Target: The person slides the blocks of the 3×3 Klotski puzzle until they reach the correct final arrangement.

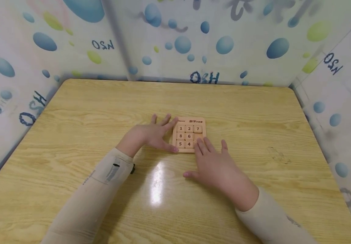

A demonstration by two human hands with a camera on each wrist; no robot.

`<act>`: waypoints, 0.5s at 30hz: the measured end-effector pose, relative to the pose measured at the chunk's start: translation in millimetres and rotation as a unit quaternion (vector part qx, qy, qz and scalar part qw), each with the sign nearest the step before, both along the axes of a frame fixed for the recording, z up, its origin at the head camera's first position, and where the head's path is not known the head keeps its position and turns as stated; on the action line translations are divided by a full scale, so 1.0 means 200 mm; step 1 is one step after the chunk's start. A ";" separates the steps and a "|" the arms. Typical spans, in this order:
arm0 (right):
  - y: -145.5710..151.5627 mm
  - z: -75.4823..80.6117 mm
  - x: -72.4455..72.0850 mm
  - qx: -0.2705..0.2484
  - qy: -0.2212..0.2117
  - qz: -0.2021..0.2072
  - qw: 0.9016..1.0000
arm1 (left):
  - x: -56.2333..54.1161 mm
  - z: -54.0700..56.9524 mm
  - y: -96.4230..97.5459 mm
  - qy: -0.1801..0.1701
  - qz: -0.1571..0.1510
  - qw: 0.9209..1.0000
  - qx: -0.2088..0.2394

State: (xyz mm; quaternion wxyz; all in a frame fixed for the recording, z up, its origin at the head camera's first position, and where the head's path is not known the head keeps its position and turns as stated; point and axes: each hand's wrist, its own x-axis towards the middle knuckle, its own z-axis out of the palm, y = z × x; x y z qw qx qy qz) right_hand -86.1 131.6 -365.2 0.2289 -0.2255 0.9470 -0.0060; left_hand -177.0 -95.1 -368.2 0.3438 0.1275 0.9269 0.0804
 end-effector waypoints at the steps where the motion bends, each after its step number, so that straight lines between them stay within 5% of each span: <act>1: 0.00 0.01 0.01 0.001 0.001 0.001 1.000 | 0.00 0.00 0.00 0.000 0.000 1.000 0.000; 15: 0.00 0.00 0.05 0.002 0.000 -0.002 1.000 | -0.01 0.00 0.00 -0.005 0.003 1.000 -0.003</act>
